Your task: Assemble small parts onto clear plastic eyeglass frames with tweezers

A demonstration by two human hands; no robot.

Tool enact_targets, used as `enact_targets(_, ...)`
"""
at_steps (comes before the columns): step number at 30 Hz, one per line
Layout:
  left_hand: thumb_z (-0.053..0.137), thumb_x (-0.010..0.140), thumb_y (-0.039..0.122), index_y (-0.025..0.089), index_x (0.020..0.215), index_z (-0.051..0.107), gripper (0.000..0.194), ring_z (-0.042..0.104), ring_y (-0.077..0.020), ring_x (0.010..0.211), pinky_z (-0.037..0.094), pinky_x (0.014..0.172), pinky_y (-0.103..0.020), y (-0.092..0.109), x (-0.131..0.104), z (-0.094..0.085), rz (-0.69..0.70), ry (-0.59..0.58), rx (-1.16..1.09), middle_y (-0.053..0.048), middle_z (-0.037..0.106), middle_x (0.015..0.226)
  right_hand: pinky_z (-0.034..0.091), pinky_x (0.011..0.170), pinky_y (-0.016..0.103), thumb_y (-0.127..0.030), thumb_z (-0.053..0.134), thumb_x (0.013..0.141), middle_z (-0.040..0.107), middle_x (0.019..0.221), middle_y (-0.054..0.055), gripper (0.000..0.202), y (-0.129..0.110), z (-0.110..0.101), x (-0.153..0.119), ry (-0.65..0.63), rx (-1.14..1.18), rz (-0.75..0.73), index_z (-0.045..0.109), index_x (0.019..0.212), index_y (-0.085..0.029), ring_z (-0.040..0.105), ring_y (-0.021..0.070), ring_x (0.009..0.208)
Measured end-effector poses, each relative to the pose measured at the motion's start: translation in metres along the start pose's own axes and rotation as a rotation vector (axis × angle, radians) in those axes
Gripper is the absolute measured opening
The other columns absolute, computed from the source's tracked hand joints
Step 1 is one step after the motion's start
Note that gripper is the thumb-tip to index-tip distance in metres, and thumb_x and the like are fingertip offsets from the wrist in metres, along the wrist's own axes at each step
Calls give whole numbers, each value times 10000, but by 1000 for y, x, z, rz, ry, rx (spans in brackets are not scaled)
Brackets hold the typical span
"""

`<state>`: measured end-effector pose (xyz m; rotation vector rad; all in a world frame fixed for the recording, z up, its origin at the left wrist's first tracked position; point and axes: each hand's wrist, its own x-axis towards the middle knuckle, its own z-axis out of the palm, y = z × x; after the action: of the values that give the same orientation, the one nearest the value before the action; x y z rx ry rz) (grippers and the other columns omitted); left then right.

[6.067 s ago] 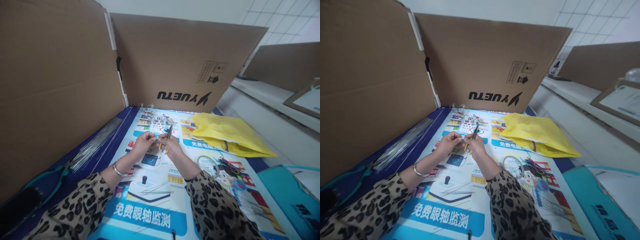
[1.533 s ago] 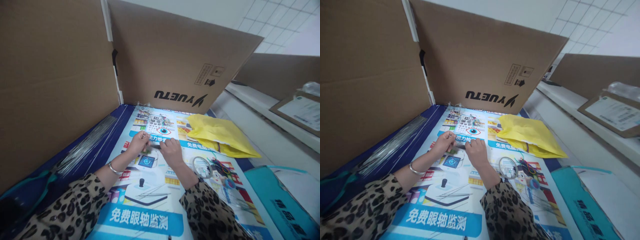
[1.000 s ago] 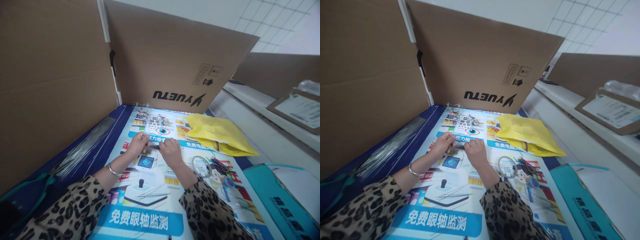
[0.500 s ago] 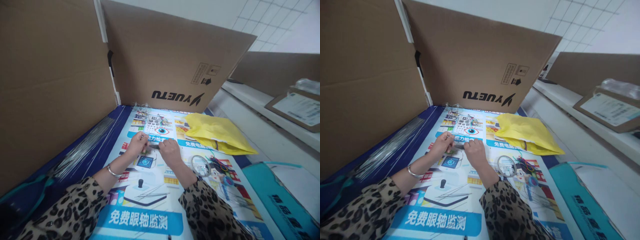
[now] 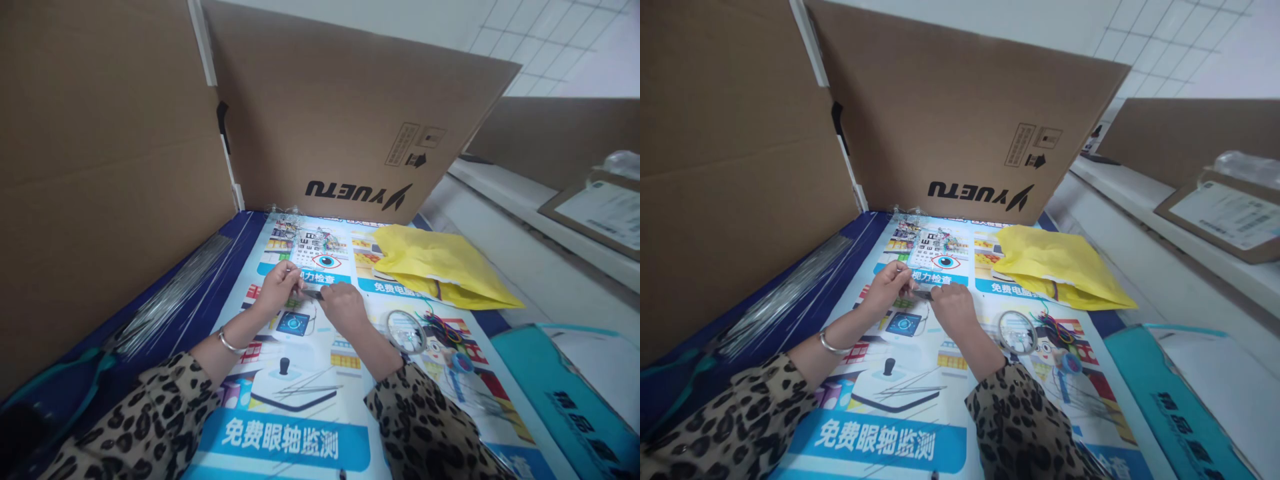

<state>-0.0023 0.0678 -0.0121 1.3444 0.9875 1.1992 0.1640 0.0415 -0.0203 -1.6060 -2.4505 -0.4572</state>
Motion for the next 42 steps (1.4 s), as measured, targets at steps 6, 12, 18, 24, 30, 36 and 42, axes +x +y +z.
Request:
enact_targets(6, 458, 806, 300, 177, 735, 449, 142, 516, -77, 488, 373, 464, -190, 0, 1, -2, 66, -15, 40, 24, 601, 622, 312, 590, 256, -366, 475, 820, 633, 741, 50, 212, -4, -15, 2, -178, 55, 80, 598, 792, -196, 555, 165, 703)
enact_targets(12, 457, 806, 281, 175, 733, 460, 129, 509, -75, 503, 374, 474, -190, 4, -1, -1, 126, -12, 38, 24, 585, 625, 331, 576, 234, -469, 342, 864, 659, 820, 38, 362, -3, -23, 5, -334, 161, 136, 608, 849, -224, 583, 153, 723)
enact_targets(18, 442, 802, 255, 176, 718, 473, 119, 505, -75, 509, 397, 522, -199, 7, -3, 1, 152, 0, 78, 20, 591, 624, 298, 530, 230, -526, 321, 848, 665, 787, 43, 428, 1, -23, 7, -405, 230, 137, 613, 811, -215, 591, 162, 704)
enact_targets(24, 422, 817, 243, 173, 732, 485, 128, 520, -80, 546, 418, 567, -210, 11, -7, 2, 210, -52, 163, 10, 594, 652, 272, 496, 215, -546, 334, 829, 651, 718, 31, 458, 10, -26, 9, -481, 391, 105, 595, 688, -197, 571, 142, 658)
enact_targets(30, 416, 819, 261, 170, 750, 496, 139, 548, -95, 577, 416, 560, -215, 8, -7, 1, 177, -89, 200, 2, 598, 682, 293, 522, 210, -503, 344, 845, 650, 721, 24, 427, 13, -27, 8, -531, 439, 85, 597, 692, -195, 569, 132, 668)
enact_targets(36, 512, 754, 316, 172, 680, 561, 169, 513, -113, 631, 390, 597, -220, 4, 3, -7, 133, 43, 282, 10, 565, 636, 278, 539, 244, -444, 363, 857, 643, 778, 34, 334, 8, -13, 5, -292, 185, 196, 594, 802, -208, 554, 151, 682)
enact_targets(42, 568, 707, 362, 167, 606, 500, 230, 365, -68, 435, 270, 424, -204, -3, 9, -10, -21, 88, 73, 51, 430, 494, 278, 707, 292, -238, 470, 810, 579, 722, 50, 151, 6, -3, 0, 164, 72, 59, 588, 738, -174, 469, 177, 773)
